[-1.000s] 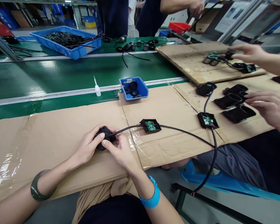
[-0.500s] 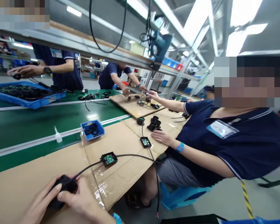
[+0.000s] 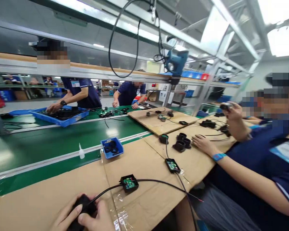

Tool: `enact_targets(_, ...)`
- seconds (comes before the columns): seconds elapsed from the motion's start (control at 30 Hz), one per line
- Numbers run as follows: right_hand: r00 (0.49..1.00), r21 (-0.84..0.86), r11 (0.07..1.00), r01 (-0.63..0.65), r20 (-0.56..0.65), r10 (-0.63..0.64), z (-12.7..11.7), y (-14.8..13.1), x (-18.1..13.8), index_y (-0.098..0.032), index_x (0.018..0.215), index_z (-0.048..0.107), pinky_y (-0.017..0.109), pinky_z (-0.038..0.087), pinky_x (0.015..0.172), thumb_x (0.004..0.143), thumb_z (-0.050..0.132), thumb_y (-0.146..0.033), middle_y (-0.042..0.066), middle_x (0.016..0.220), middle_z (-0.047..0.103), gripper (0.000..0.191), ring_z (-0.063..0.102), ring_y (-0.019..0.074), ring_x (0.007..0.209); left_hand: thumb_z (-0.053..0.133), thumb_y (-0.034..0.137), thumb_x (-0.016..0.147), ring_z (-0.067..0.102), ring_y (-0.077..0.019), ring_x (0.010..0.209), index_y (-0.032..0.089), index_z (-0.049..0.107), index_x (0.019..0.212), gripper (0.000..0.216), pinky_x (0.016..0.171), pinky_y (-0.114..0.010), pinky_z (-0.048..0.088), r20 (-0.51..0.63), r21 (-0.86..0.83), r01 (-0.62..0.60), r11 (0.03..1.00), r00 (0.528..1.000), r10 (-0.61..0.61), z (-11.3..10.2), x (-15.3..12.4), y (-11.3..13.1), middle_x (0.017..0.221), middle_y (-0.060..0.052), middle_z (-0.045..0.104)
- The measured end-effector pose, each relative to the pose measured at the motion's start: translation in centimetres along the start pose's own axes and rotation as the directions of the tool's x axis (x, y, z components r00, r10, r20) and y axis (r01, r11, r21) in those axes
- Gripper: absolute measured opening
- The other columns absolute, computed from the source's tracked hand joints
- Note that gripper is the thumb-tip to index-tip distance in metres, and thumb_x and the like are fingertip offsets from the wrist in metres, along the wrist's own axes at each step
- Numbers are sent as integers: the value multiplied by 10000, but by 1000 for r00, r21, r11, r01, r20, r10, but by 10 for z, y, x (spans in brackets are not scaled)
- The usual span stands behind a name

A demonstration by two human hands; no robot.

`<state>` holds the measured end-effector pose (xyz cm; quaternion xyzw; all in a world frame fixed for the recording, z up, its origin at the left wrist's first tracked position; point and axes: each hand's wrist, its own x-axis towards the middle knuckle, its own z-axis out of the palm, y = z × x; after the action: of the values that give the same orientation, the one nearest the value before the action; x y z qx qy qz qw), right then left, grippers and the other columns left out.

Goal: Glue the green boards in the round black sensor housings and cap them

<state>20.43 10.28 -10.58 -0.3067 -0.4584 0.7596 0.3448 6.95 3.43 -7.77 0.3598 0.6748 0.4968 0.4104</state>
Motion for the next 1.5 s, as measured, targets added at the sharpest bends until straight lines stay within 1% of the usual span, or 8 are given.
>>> enact_targets(0.17, 992, -110, 992, -54, 105, 66, -10, -20, -10, -137, 1218, 561, 409, 427, 1049, 645, 843, -454, 144, 1328, 587, 713, 545, 302, 1229, 493, 647, 831, 504, -316, 1286, 149, 577, 1229, 643, 1103, -380, 391, 110, 86, -71, 994, 992, 62, 1, -9, 21, 1357, -125, 585)
enact_targets(0.27, 990, -162, 986, -29, 130, 50, -11, -27, -12, -144, 1239, 583, 417, 439, 1047, 710, 806, -453, 134, 1307, 601, 651, 556, 299, 1218, 473, 595, 863, 532, -302, 1234, 157, 563, 1223, 575, 1076, -375, 393, 114, 95, -102, 990, 989, 91, 1, -11, 27, 1312, -121, 607)
enact_targets(0.43, 996, -206, 978, -34, 79, 51, -5, -34, -15, -156, 1195, 627, 437, 492, 977, 661, 814, -522, 137, 1237, 641, 674, 606, 314, 1128, 495, 513, 881, 563, -270, 1146, 144, 564, 1193, 488, 1018, -342, 404, 138, 70, -130, 989, 983, 119, 1, -13, 32, 1228, -110, 632)
enact_targets(0.73, 983, -302, 949, -85, 133, 130, -4, -51, -19, -171, 1280, 579, 434, 462, 1006, 739, 747, -518, 136, 1284, 606, 664, 592, 296, 1149, 553, 378, 836, 598, -226, 1009, 143, 599, 1093, 351, 896, -284, 438, 176, -13, -138, 990, 975, 138, -3, -14, 42, 1094, -69, 669)
enact_targets(0.9, 980, -299, 949, -98, 136, 145, -6, -51, -21, -195, 1248, 588, 365, 489, 973, 775, 737, -491, 94, 1244, 633, 577, 604, 246, 1121, 521, 384, 848, 593, -231, 1018, 150, 584, 1093, 345, 904, -307, 435, 200, -6, -127, 992, 972, 125, -1, -15, 48, 1109, -74, 666)
enact_targets(1.17, 976, -258, 960, -112, 151, 155, -6, -53, -22, -224, 1248, 578, 336, 493, 970, 788, 745, -459, 71, 1243, 636, 543, 601, 227, 1142, 520, 396, 858, 589, -235, 1024, 146, 573, 1138, 379, 909, -332, 433, 175, 46, -117, 992, 979, 108, -1, -16, 43, 1111, -77, 651)
enact_targets(1.37, 982, -300, 947, -116, 110, 155, -5, -52, -25, -210, 1256, 563, 370, 482, 945, 767, 731, -441, 84, 1234, 626, 566, 599, 245, 1087, 502, 472, 900, 583, -251, 1096, 157, 566, 1167, 418, 976, -351, 430, 165, 51, -141, 989, 978, 130, 1, -19, 42, 1187, -96, 645)
enact_targets(1.5, 983, -364, 928, -81, 123, 134, 1, -58, -25, -187, 1247, 552, 385, 457, 957, 761, 693, -408, 100, 1258, 605, 552, 569, 270, 1141, 512, 515, 866, 569, -293, 1152, 171, 568, 1188, 474, 1004, -383, 435, 102, 102, -84, 991, 992, 73, 3, -19, 40, 1235, -115, 635)
